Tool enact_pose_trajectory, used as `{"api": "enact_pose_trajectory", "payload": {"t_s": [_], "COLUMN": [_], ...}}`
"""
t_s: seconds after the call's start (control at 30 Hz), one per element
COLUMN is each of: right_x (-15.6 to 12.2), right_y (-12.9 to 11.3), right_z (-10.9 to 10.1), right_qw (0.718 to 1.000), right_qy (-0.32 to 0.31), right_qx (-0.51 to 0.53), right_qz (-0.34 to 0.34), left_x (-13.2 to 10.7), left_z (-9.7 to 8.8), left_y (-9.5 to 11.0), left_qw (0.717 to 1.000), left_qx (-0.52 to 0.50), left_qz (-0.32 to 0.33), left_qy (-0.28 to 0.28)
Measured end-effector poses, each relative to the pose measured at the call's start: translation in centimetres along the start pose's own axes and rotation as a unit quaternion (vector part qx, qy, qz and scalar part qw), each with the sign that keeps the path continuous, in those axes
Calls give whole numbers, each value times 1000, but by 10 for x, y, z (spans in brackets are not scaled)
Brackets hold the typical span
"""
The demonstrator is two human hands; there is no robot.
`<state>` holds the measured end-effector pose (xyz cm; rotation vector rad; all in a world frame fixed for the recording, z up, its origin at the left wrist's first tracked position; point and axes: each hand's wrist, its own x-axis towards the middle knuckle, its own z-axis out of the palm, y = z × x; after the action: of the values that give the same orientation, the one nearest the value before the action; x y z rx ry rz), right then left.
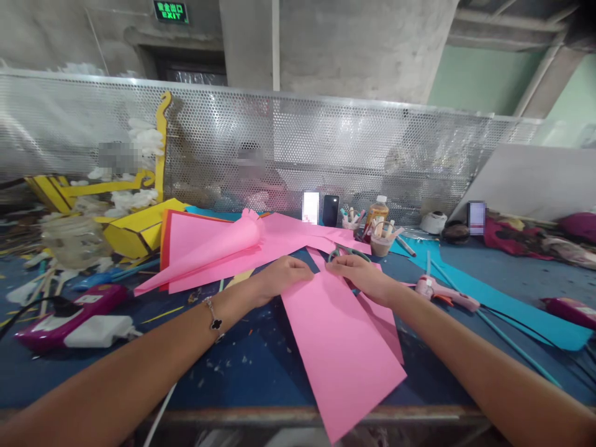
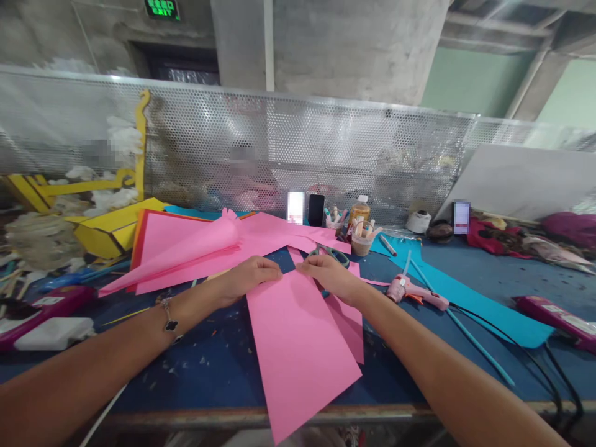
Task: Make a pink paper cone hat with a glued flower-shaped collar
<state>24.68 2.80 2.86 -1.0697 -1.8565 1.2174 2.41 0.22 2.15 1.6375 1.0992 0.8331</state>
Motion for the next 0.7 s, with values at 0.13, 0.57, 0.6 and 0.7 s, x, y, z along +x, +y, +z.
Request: {"api": "enact_pose_trajectory", "payload": {"t_s": [0.13,0.57,0.6,0.7], "right_x": [-2,11,13,18], "right_y": [-1,17,19,23], "right_z": [0,-8,-9,-11], "right_qw": [1000,982,977,962], "right_qy": [-15,55,65,87], "right_qx": [3,-167,-187,-235], "right_qz": [15,-67,-79,-111], "left_x": [2,3,2,0], "left_z": [0,5,5,6], "left_y": [-2,-9,-9,-9], "left_qw": [1000,961,947,907], "left_qx": [1,231,274,364], "left_qz": [6,127,146,197], "left_qy": [22,82,82,81]}}
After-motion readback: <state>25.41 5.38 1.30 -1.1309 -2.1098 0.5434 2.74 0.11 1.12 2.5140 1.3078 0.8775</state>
